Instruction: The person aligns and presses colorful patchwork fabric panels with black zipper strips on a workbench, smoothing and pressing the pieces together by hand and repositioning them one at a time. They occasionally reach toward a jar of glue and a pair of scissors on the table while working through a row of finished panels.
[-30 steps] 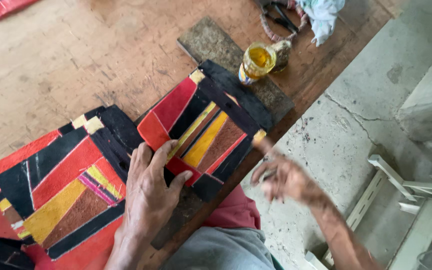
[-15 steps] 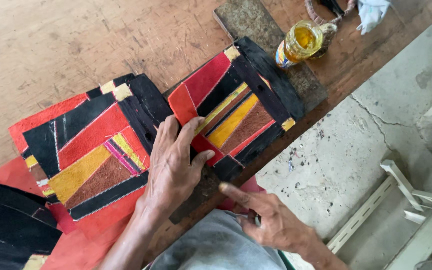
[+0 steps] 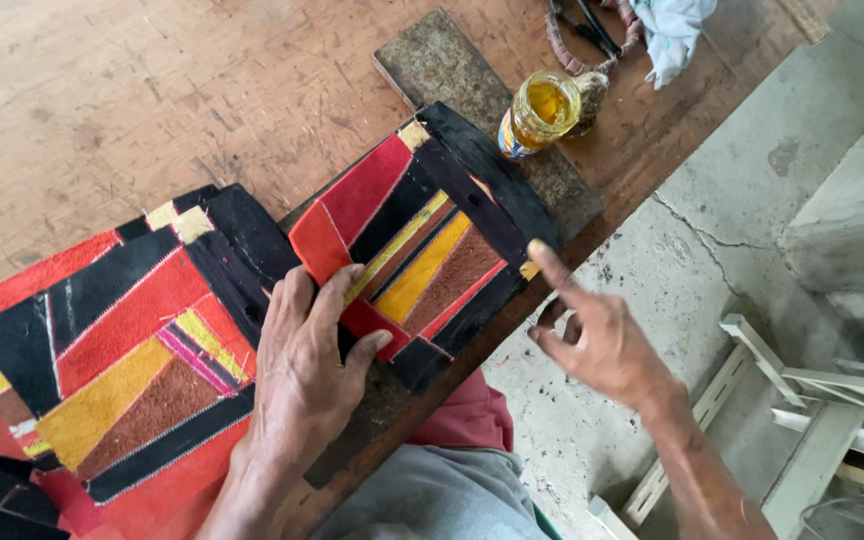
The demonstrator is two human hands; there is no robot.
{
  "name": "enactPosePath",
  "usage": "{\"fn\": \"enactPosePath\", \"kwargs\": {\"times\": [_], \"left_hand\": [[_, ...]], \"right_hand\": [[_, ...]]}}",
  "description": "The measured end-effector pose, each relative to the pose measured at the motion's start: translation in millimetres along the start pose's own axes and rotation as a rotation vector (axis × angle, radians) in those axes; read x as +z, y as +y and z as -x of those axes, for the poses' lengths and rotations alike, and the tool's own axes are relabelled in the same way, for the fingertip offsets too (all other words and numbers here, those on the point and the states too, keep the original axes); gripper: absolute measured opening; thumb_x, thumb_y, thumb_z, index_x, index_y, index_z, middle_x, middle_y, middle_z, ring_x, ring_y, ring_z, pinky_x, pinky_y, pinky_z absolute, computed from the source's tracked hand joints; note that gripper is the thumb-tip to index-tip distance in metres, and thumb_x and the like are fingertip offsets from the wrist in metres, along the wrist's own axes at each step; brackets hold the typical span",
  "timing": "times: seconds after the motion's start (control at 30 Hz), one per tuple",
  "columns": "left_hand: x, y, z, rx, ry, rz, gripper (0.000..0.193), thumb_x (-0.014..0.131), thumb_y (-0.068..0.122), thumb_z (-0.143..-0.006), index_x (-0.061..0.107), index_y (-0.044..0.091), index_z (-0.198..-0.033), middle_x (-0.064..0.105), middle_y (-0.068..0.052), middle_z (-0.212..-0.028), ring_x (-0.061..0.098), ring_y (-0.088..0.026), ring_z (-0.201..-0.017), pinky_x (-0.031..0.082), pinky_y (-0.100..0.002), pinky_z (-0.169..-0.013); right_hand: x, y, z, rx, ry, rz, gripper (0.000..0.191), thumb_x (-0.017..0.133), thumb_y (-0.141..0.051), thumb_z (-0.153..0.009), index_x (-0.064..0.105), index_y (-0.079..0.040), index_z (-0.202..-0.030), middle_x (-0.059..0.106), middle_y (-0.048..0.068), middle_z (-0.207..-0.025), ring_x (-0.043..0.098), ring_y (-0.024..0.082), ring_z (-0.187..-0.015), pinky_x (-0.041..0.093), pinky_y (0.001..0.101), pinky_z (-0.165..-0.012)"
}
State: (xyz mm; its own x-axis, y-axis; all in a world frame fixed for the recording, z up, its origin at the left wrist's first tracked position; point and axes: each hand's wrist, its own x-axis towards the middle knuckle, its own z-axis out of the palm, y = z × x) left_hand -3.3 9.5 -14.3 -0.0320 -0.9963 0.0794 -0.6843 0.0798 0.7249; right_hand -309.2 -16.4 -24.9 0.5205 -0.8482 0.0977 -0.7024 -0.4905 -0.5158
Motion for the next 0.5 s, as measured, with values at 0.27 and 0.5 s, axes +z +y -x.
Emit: {"fn": "enactPosePath", "kwargs": {"times": [0.27,0.5], "left_hand": [[-1,0,0,0.032,0.013,0.012,0.066,0.085,0.016,-0.070,0.060,0.001,-0.129,0.057,-0.018,-0.113,0.054,-0.038,-0.108,0.046,-0.046,-0.093],[1,-1,-1,0.031,0.010,0.018,0.066,0.085,0.017,-0.070,0.060,0.001,-0.128,0.057,-0.019,-0.113,0.054,-0.038,-0.108,0.045,-0.046,-0.092]], "right_hand": [[-17,-2,-7,0.365,-0.194,0.196,0.095,0.072,-0.008,-0.081,0.025,-0.033,-0.160,0.071,0.013,-0.077,0.066,0.024,-0.056,0.060,0.0397,-0.059],[-12,10,-1,0.266,-0.274,0.122,0.090,0.070,-0.006,-0.082,0.029,-0.030,-0.158,0.068,0.011,-0.070,0.065,0.023,-0.052,0.059,0.0372,-0.057]]}}
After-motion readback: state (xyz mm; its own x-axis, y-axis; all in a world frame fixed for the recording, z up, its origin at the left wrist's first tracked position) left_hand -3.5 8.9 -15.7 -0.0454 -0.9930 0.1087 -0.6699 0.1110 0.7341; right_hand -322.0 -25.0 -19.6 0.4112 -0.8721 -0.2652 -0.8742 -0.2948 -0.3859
